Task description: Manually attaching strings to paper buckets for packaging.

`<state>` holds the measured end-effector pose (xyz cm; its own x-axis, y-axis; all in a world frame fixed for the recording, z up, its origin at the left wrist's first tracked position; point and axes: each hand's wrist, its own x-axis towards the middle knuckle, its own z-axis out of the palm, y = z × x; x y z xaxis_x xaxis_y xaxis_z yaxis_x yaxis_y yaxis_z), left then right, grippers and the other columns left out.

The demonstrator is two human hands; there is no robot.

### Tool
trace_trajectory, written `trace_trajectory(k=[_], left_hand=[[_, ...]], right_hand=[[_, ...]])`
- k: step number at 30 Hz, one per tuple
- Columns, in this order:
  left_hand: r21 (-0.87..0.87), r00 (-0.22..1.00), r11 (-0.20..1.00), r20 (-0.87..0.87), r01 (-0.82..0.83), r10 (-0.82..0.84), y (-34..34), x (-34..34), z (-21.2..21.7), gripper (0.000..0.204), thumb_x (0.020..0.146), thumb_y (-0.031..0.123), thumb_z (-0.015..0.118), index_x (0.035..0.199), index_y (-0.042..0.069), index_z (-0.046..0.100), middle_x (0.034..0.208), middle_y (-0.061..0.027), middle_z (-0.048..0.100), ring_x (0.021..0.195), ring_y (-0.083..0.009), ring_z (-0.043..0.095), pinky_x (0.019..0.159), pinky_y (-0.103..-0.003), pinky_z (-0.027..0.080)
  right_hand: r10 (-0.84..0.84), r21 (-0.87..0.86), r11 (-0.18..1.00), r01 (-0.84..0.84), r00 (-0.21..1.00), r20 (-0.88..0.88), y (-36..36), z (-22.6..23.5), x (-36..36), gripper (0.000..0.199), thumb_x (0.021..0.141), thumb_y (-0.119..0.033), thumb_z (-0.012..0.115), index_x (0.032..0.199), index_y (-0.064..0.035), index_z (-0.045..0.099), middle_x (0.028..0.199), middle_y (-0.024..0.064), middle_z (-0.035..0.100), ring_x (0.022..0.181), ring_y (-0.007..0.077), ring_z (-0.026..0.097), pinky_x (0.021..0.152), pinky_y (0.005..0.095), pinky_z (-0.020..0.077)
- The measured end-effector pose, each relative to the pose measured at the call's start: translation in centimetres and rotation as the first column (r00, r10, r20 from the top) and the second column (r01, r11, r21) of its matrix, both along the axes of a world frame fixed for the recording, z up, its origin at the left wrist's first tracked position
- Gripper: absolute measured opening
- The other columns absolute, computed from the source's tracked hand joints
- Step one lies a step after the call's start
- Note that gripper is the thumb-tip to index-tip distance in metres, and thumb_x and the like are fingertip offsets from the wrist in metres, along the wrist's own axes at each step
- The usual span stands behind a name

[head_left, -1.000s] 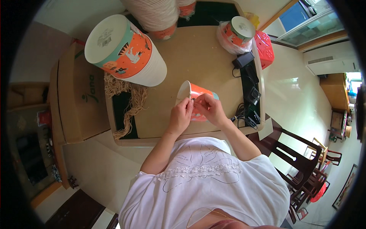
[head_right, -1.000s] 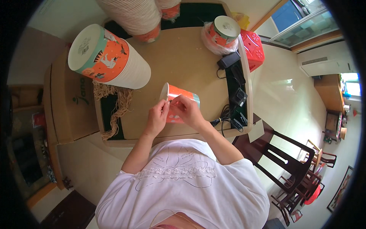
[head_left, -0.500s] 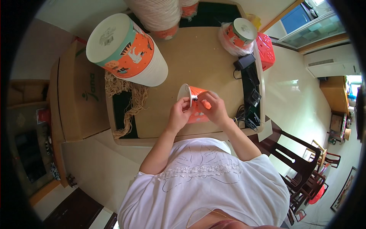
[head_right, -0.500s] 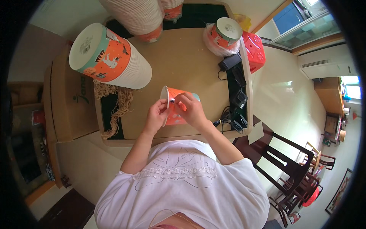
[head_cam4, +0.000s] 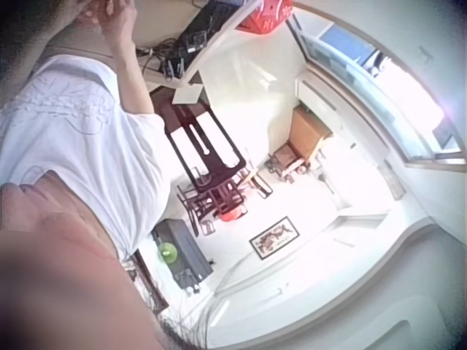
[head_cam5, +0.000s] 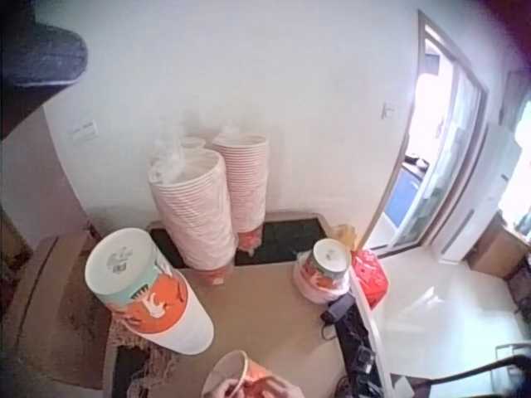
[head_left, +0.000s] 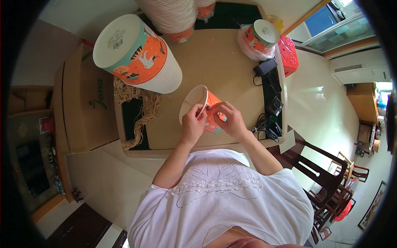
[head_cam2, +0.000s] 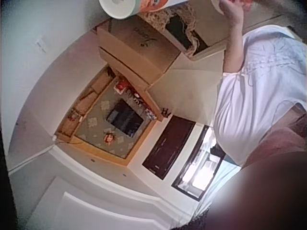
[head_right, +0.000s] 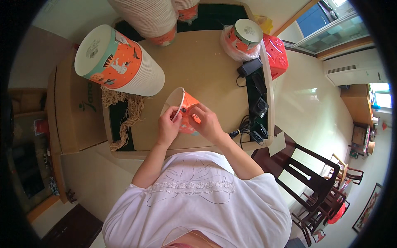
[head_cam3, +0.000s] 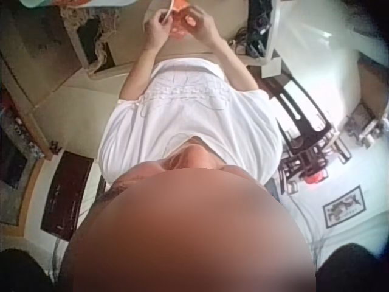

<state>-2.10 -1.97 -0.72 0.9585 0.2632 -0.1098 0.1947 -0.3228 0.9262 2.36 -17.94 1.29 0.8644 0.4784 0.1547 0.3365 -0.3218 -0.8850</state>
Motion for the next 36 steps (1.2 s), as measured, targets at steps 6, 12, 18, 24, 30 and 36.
trace_trajectory(k=[6, 12, 18, 24, 30, 36], left_hand=[[0.078, 0.999, 0.997, 0.030, -0.025, 0.022, -0.1, -0.1, 0.1, 0.007, 0.084, 0.006, 0.063, 0.088, 0.002, 0.059, 0.071, -0.0112, 0.065, 0.063, -0.0193, 0.065, 0.060, -0.033, 0.050], [-0.016, 0.999, 0.999, -0.028, 0.039, -0.039, 0.9, 0.1, 0.3, 0.010, 0.086, 0.009, 0.064, 0.086, 0.000, 0.060, 0.068, -0.0111, 0.065, 0.059, -0.0167, 0.063, 0.057, -0.032, 0.049], [-0.045, 0.986, 0.987, -0.063, 0.153, -0.156, 1.5, -0.3, 1.0, 0.014, 0.091, 0.009, 0.055, 0.096, -0.001, 0.063, 0.073, -0.0127, 0.067, 0.061, -0.0149, 0.063, 0.058, -0.031, 0.050], [-0.481, 0.972, 0.870, -0.128, 0.113, -0.197, 1.0, -0.6, 0.0, 0.021, 0.093, 0.008, 0.050, 0.106, -0.004, 0.061, 0.089, -0.0119, 0.069, 0.079, -0.0174, 0.069, 0.071, -0.030, 0.055], [-0.283, 0.972, 0.936, -0.041, 0.209, -0.230, 0.4, -0.7, 1.1, 0.026, 0.087, 0.007, 0.059, 0.112, -0.003, 0.061, 0.094, -0.0134, 0.070, 0.085, -0.0192, 0.070, 0.076, -0.031, 0.056], [-0.221, 0.973, 0.955, -0.078, 0.197, -0.219, 0.8, -0.6, 1.5, 0.033, 0.084, 0.007, 0.062, 0.116, -0.002, 0.060, 0.093, -0.0149, 0.071, 0.085, -0.0207, 0.070, 0.078, -0.031, 0.055]], right_hand=[[-0.023, 0.027, 0.999, 0.022, 0.999, 0.023, 0.5, -0.1, -0.5, 0.012, 0.077, -0.001, 0.067, 0.087, -0.0024, 0.060, 0.099, 0.0135, 0.061, 0.086, 0.0312, 0.062, 0.072, 0.0364, 0.0522], [-0.026, 0.037, 0.999, 0.025, 0.999, 0.027, 0.5, -0.7, -0.5, 0.013, 0.077, -0.001, 0.067, 0.086, -0.0017, 0.058, 0.100, 0.0138, 0.061, 0.091, 0.0320, 0.061, 0.076, 0.0373, 0.0514], [-0.037, 0.030, 0.999, 0.037, 0.999, 0.008, 0.6, -0.6, -0.3, 0.013, 0.079, -0.003, 0.067, 0.088, -0.0014, 0.057, 0.100, 0.0144, 0.061, 0.088, 0.0331, 0.061, 0.074, 0.0384, 0.0517], [-0.042, -0.007, 0.999, 0.042, 0.996, -0.078, 0.4, -0.6, -0.1, 0.012, 0.080, 0.002, 0.065, 0.088, -0.0011, 0.057, 0.100, 0.0132, 0.063, 0.086, 0.0296, 0.064, 0.071, 0.0343, 0.0539], [-0.016, 0.003, 1.000, 0.016, 0.998, -0.056, 0.2, -1.0, -0.6, 0.012, 0.081, -0.002, 0.063, 0.091, -0.0021, 0.056, 0.096, 0.0146, 0.060, 0.081, 0.0339, 0.063, 0.067, 0.0382, 0.0539], [-0.024, -0.055, 0.998, 0.021, 0.998, -0.057, -0.1, -0.9, -0.4, 0.010, 0.082, -0.004, 0.062, 0.091, -0.0028, 0.056, 0.094, 0.0148, 0.060, 0.077, 0.0349, 0.063, 0.066, 0.0396, 0.0530]])
